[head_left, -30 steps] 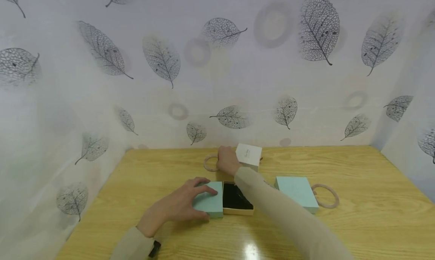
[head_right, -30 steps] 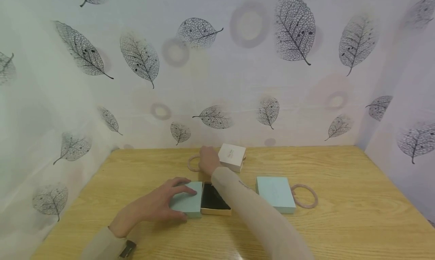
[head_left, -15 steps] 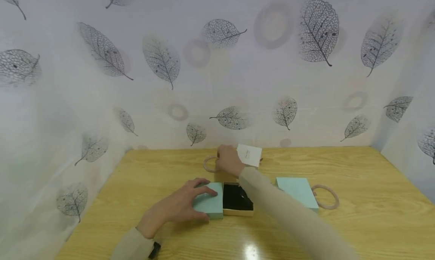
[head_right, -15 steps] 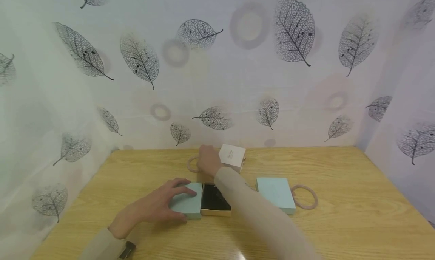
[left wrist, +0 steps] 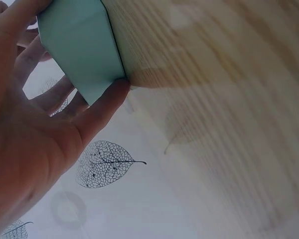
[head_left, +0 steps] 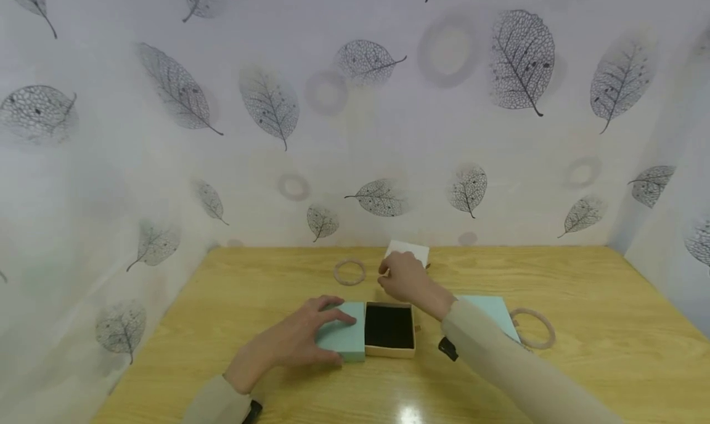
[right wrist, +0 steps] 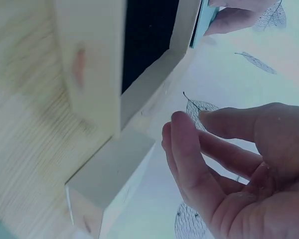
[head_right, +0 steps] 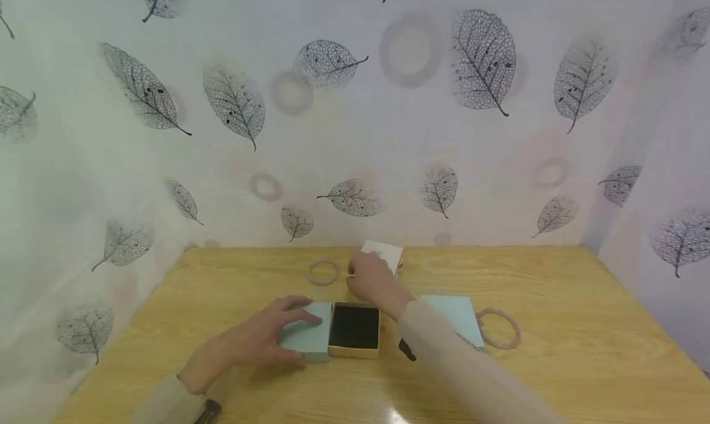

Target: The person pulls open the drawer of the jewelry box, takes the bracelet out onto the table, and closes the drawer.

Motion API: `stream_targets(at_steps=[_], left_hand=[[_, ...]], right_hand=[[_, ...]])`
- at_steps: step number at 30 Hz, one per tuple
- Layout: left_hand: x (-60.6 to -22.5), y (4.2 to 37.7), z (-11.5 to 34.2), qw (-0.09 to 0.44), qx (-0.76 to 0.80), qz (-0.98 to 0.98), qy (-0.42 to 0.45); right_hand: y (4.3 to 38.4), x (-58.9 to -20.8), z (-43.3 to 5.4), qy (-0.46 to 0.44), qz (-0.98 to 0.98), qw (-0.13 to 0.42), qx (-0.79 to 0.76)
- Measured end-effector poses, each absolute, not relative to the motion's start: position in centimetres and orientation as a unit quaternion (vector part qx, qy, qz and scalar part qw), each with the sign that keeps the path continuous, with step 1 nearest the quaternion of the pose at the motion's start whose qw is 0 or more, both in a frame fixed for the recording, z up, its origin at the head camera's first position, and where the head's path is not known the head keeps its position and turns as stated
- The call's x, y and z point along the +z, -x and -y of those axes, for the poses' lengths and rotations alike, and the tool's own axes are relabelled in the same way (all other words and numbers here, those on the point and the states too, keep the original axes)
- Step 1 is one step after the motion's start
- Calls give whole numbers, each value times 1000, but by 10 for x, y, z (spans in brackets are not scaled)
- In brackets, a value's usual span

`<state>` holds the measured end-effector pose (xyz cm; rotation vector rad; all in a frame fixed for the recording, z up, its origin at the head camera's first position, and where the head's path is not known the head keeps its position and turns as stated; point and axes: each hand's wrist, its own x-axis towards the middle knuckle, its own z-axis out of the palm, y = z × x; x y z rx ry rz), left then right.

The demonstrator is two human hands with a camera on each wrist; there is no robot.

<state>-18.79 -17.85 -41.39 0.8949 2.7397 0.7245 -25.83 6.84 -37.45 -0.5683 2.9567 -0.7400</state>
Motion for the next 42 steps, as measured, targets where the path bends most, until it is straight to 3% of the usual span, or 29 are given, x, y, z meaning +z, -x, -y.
stream_targets(at_steps=[4, 17, 25, 42], left_hand=[[-415, 187, 179, 93, 245, -919, -296], [-411, 184, 180, 104, 256, -915, -294], [-411, 186, 179, 106, 255, -914, -298], [-413, 187, 179, 104, 267, -908, -305]], right_hand=[[245, -370, -83, 188, -950, 11, -248], [205, -372, -117, 179, -941, 65, -279], [198, -389, -128, 150, -915, 138, -347], [196, -406, -124, 95, -914, 96, -384]])
